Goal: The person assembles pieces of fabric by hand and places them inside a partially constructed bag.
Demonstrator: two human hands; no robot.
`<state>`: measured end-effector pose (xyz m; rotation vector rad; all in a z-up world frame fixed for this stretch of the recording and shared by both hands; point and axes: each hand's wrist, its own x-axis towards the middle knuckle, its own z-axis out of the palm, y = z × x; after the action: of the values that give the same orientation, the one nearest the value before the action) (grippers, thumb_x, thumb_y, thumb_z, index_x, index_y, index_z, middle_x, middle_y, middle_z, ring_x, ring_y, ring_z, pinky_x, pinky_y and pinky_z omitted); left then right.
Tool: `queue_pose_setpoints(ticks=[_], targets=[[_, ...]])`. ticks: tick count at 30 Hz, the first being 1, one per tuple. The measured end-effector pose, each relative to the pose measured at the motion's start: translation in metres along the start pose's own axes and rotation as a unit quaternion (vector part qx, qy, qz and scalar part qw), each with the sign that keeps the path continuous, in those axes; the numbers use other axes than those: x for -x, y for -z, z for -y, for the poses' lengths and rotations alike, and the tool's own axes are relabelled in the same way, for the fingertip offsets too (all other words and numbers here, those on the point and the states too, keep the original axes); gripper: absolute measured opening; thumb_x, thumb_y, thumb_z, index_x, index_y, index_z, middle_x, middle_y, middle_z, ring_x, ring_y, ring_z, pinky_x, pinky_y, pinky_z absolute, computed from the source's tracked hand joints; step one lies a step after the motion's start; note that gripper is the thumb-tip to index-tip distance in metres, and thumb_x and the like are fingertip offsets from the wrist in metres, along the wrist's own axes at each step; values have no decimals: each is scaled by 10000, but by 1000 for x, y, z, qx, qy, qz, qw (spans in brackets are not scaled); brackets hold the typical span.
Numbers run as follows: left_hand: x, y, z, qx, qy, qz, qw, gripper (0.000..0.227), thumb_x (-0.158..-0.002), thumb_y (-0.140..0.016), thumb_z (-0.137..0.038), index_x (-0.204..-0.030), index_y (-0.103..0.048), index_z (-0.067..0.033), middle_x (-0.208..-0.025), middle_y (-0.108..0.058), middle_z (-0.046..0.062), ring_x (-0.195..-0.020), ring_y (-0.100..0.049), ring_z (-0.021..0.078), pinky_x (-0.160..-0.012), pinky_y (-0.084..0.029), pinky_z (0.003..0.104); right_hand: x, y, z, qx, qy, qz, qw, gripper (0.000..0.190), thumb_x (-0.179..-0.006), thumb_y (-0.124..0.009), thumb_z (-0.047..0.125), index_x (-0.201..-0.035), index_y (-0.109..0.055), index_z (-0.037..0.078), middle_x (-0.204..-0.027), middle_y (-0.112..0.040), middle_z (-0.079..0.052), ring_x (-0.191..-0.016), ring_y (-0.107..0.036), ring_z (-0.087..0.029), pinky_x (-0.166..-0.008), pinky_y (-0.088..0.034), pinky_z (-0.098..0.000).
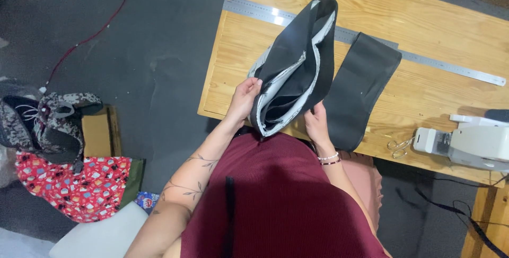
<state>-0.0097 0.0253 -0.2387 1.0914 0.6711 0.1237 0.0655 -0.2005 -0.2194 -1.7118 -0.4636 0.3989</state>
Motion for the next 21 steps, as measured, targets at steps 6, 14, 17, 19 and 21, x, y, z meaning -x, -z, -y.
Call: queue_pose_setpoints(ticks=[6,14,17,19,21], targets=[[38,-3,-77,-232,-99,15,968,422,-980,-680,-322,-1302,-590,-66,-1156,-690,213,-1020,-705,280,-909,-569,428,5,9,83,71,79,-147,983,478,-808,-582,-130,-1202,-422,89,-1324,-396,-106,-1205,-450,-223,-1010,-409,-381],[117,-37,-215,-404,-417,290,760,102,-918,-743,-157,-1005,-694,-138,-957,-703,31,-976,-709,252,-892,-561,394,11,15,211,212,340,99,911,97,-951,-645,97,-937,-737,123,-1016,-741,-39,-946,-721,-284,-867,-565,-424],[103,-43,-218,-553,-424,392,601,211,-829,-787,-276,-886,-640,-137,-886,-684,9,-1078,-659,228,-1058,-420,439,-4,8,210,349,332,184,857,23,-964,-648,149,-969,-631,134,-868,-648,-10,-879,-686,-240,-822,-537,-360],[94,-45,-214,-571,-405,414,582,250,-801,-804,-319,-880,-630,-158,-877,-683,-13,-1084,-656,209,-1075,-396,437,-7,9,207,387,300,202,848,52,-941,-659,134,-975,-620,134,-843,-645,-6,-870,-683,-231,-838,-527,-361],[88,-48,-216,-587,-387,437,561,289,-773,-821,-362,-874,-621,-180,-868,-682,-35,-1089,-653,191,-1091,-371,435,-10,13,207,425,266,217,838,90,-917,-670,118,-981,-609,133,-819,-641,-1,-862,-680,-222,-855,-517,-361]])
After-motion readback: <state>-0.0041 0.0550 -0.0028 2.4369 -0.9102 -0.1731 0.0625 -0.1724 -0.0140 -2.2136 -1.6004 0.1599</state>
